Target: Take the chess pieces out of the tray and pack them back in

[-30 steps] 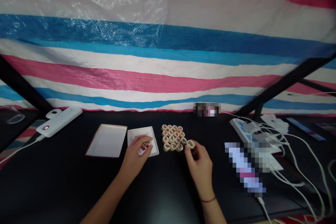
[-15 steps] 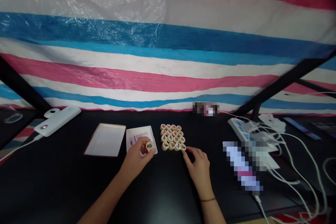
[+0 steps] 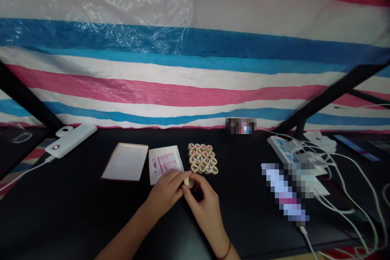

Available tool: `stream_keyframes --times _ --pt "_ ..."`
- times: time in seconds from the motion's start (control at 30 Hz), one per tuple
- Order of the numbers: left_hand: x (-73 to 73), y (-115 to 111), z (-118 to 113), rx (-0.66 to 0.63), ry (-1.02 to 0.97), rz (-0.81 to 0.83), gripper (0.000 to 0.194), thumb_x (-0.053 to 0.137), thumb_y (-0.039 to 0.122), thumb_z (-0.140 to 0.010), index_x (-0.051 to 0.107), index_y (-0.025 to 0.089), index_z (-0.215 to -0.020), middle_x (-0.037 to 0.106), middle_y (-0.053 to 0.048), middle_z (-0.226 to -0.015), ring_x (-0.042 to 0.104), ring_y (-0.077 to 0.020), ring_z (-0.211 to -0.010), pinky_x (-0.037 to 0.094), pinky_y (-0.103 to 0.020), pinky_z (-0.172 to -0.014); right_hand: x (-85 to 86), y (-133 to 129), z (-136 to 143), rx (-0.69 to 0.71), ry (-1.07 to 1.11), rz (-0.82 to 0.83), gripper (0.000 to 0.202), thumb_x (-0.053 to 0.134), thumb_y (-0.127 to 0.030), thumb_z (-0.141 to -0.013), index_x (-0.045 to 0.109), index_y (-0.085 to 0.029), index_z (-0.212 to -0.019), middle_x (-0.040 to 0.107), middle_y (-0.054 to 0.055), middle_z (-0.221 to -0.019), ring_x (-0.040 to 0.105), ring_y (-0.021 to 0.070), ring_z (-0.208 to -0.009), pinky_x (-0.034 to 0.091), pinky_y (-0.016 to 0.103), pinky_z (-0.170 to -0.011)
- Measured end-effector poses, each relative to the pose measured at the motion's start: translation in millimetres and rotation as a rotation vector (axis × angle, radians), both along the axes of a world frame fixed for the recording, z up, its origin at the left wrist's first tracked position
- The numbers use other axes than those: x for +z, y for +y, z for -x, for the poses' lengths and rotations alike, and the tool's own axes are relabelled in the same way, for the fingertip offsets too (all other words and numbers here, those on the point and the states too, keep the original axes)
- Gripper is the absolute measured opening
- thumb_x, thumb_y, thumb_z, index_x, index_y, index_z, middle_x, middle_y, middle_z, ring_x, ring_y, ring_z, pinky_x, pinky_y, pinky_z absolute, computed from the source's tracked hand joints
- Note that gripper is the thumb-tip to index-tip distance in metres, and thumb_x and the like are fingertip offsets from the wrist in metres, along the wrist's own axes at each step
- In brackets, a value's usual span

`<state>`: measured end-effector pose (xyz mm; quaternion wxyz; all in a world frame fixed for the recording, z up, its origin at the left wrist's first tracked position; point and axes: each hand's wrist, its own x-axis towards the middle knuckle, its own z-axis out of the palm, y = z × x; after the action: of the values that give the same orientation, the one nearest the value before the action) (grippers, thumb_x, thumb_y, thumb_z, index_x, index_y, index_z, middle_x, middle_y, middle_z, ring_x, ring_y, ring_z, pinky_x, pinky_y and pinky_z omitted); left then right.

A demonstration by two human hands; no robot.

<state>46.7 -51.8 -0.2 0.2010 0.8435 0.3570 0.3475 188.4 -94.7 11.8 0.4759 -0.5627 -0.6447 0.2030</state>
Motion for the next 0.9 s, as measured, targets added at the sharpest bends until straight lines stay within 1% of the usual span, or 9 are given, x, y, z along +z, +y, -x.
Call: stream_keyframes --times 0.07,0.17,0.27,0.3,0.4,0.5,0.67,0.77,0.9 --pt "1.4 1 0 -0.013 0.015 -0.002 0.035 0.046 0.019 -0.095 0.052 0.024 -0.129 0.067 -0.006 -0.101 0.063 -0.0186 -0.093 0.052 -0.033 -0.086 0.1 4 -5 -0.011 -0.008 -0.019 0.02 0.057 -0.027 -0.085 0.064 -0.019 -0.102 0.069 0.005 -0.087 0.063 0.0163 -0.074 0.053 0.026 -0.067" --pt "4.0 2 0 0.013 0.085 -0.002 0.041 0.052 0.021 -0.092 0.048 0.025 -0.133 0.065 -0.007 -0.111 0.061 -0.0208 -0.101 0.051 -0.037 -0.091 -5.6 14 -29 -0.086 -0.035 -0.049 0.021 0.056 -0.03 -0.086 0.064 -0.019 -0.102 0.069 0.008 -0.097 0.064 0.0186 -0.082 0.053 0.029 -0.07" --pt "6.0 6 4 0.072 0.165 -0.018 0.034 0.058 0.02 -0.089 0.057 0.023 -0.122 0.065 -0.007 -0.112 0.06 -0.0238 -0.103 0.049 -0.042 -0.093 -21.5 24 -66 -0.308 -0.116 -0.059 0.028 0.056 -0.036 -0.085 0.062 -0.018 -0.104 0.067 0.011 -0.102 0.062 0.0225 -0.089 0.051 0.036 -0.077" --pt "6.5 8 6 0.09 0.186 -0.017 0.029 0.059 0.019 -0.088 0.061 0.023 -0.117 0.065 -0.007 -0.11 0.06 -0.0241 -0.102 0.049 -0.043 -0.092 -28.1 27 -78 -0.345 -0.147 -0.036 0.029 0.056 -0.038 -0.084 0.063 -0.017 -0.103 0.067 0.011 -0.101 0.062 0.0237 -0.09 0.05 0.038 -0.079" --pt "8.2 12 12 0.114 0.246 0.015 0.021 0.061 0.019 -0.086 0.065 0.024 -0.107 0.066 -0.005 -0.106 0.061 -0.0237 -0.1 0.048 -0.042 -0.09 -45.4 30 -100 -0.364 -0.165 0.043 0.03 0.057 -0.042 -0.082 0.063 -0.017 -0.099 0.067 0.01 -0.095 0.062 0.0243 -0.087 0.05 0.04 -0.08" --pt "9.2 14 15 0.107 0.305 0.062 0.022 0.061 0.019 -0.086 0.064 0.024 -0.107 0.066 -0.004 -0.107 0.061 -0.0233 -0.1 0.047 -0.041 -0.09 -51.9 29 -103 -0.342 -0.186 0.052 0.027 0.057 -0.041 -0.083 0.063 -0.018 -0.096 0.067 0.01 -0.096 0.06 0.025 -0.091 0.048 0.04 -0.082" --pt "7.5 15 15 0.088 0.386 0.112 0.016 0.058 0.015 -0.087 0.065 0.022 -0.099 0.067 -0.004 -0.104 0.061 -0.0229 -0.1 0.047 -0.04 -0.09 -49.1 30 -98 -0.313 -0.205 0.045 0.026 0.057 -0.041 -0.084 0.064 -0.019 -0.096 0.068 0.009 -0.098 0.059 0.0254 -0.095 0.047 0.041 -0.085" --pt "6.8 15 14 0.074 0.393 0.112 0.016 0.054 0.011 -0.088 0.066 0.021 -0.094 0.067 -0.003 -0.1 0.061 -0.0218 -0.098 0.047 -0.039 -0.088 -49.2 31 -99 -0.31 -0.2 0.054 0.028 0.056 -0.042 -0.085 0.064 -0.019 -0.097 0.068 0.009 -0.099 0.059 0.0253 -0.096 0.047 0.041 -0.085" --pt "8.4 16 16 0.079 0.349 0.111 0.01 0.059 0.019 -0.086 0.067 0.021 -0.094 0.068 -0.003 -0.1 0.062 -0.0215 -0.097 0.047 -0.038 -0.088 -47.4 28 -99 -0.329 -0.225 0.018 0.031 0.057 -0.043 -0.084 0.064 -0.018 -0.101 0.067 0.01 -0.1 0.058 0.0255 -0.097 0.047 0.041 -0.085"
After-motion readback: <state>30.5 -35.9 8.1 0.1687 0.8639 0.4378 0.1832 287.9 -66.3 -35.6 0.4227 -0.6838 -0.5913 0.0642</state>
